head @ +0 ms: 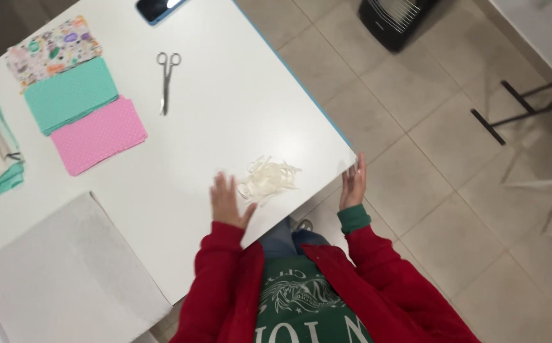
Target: The person folds small white fabric pieces on a white table, then moves to a second table with an orange striped cloth to continue folding and stacking the items. The person handles the fabric by hand, arranging the folded pieces into neat piles.
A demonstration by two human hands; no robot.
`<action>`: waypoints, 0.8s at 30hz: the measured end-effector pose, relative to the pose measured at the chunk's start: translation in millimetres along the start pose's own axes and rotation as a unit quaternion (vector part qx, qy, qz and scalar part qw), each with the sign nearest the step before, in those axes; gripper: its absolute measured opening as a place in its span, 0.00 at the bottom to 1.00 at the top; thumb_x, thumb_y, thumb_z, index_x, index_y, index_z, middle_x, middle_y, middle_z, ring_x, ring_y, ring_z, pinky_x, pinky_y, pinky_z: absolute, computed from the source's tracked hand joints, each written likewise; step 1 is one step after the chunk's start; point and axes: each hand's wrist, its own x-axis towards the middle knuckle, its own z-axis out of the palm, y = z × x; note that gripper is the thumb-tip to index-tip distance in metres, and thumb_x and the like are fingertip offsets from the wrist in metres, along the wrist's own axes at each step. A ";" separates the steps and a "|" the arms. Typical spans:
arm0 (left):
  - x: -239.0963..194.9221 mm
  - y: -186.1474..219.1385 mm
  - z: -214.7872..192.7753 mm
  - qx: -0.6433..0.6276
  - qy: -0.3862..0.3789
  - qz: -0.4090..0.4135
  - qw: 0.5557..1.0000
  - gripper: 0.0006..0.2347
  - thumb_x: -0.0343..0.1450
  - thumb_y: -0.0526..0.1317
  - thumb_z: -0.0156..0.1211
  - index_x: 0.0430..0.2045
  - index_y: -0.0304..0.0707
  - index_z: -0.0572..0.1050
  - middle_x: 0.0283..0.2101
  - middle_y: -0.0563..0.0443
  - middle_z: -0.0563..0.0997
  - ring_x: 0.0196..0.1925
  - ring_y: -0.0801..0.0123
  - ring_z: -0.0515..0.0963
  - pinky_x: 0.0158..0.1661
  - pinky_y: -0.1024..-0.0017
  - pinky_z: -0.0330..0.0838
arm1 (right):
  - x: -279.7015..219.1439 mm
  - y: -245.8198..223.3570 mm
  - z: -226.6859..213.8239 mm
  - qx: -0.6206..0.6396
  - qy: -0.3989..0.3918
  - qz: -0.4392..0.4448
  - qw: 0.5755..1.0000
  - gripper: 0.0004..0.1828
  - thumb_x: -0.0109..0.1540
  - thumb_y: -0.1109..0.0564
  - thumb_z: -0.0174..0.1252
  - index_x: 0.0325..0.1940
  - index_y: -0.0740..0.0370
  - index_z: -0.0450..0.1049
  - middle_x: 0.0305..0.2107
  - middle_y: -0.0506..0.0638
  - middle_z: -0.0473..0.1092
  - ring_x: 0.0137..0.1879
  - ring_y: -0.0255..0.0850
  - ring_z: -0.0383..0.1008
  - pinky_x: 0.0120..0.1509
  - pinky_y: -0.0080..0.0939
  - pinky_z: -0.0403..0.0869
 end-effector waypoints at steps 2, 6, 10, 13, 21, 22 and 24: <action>21.9 28.6 22.4 -0.016 0.026 0.075 0.997 0.42 0.70 0.69 0.47 0.74 0.40 0.51 0.76 0.28 0.44 0.78 0.40 0.42 0.72 0.47 0.35 | -3.9 -4.8 10.0 0.051 0.028 0.016 0.998 0.37 0.73 0.38 0.39 0.82 0.53 0.42 0.79 0.53 0.33 0.81 0.62 0.39 0.82 0.66 0.46; 83.4 74.9 45.1 -0.042 0.005 0.165 0.985 0.36 0.71 0.66 0.49 0.72 0.48 0.56 0.76 0.27 0.46 0.77 0.35 0.46 0.71 0.43 0.41 | -25.5 -15.2 42.4 0.085 0.085 0.012 0.993 0.33 0.74 0.40 0.36 0.82 0.51 0.44 0.79 0.49 0.33 0.81 0.61 0.38 0.82 0.64 0.45; 109.7 99.0 111.8 -0.072 -0.016 0.313 0.947 0.25 0.77 0.53 0.45 0.68 0.44 0.62 0.74 0.35 0.57 0.76 0.43 0.54 0.71 0.45 0.47 | -45.2 -15.3 75.5 0.155 0.148 0.032 0.976 0.33 0.73 0.42 0.37 0.81 0.51 0.45 0.79 0.45 0.34 0.81 0.56 0.43 0.82 0.58 0.50; 90.0 118.3 133.6 -0.134 -0.039 0.359 0.923 0.23 0.78 0.48 0.42 0.69 0.41 0.60 0.73 0.39 0.59 0.76 0.47 0.56 0.71 0.49 0.48 | -53.0 -9.3 79.6 0.208 0.185 0.083 0.957 0.32 0.73 0.41 0.37 0.81 0.45 0.45 0.77 0.45 0.40 0.79 0.51 0.50 0.80 0.53 0.58; 40.3 183.8 126.1 -0.435 -0.198 0.284 0.831 0.20 0.80 0.44 0.37 0.69 0.43 0.60 0.72 0.48 0.62 0.76 0.58 0.57 0.75 0.61 0.46 | -47.7 48.5 17.9 0.330 0.261 0.167 0.892 0.25 0.70 0.36 0.46 0.68 0.45 0.59 0.62 0.41 0.59 0.62 0.38 0.63 0.67 0.42 0.64; 36.7 184.2 120.1 -0.446 -0.216 0.288 0.819 0.19 0.80 0.44 0.38 0.67 0.43 0.63 0.70 0.49 0.64 0.75 0.59 0.59 0.75 0.61 0.47 | -45.6 50.1 16.1 0.343 0.255 0.168 0.888 0.21 0.71 0.37 0.46 0.63 0.45 0.59 0.56 0.41 0.59 0.57 0.37 0.62 0.61 0.40 0.63; 24.0 183.6 125.5 -0.460 -0.240 0.292 0.803 0.18 0.80 0.44 0.39 0.65 0.43 0.66 0.69 0.50 0.67 0.74 0.60 0.61 0.74 0.62 0.48 | -47.6 52.1 10.4 0.354 0.256 0.166 0.884 0.17 0.71 0.37 0.46 0.57 0.45 0.59 0.51 0.40 0.58 0.51 0.36 0.61 0.55 0.38 0.62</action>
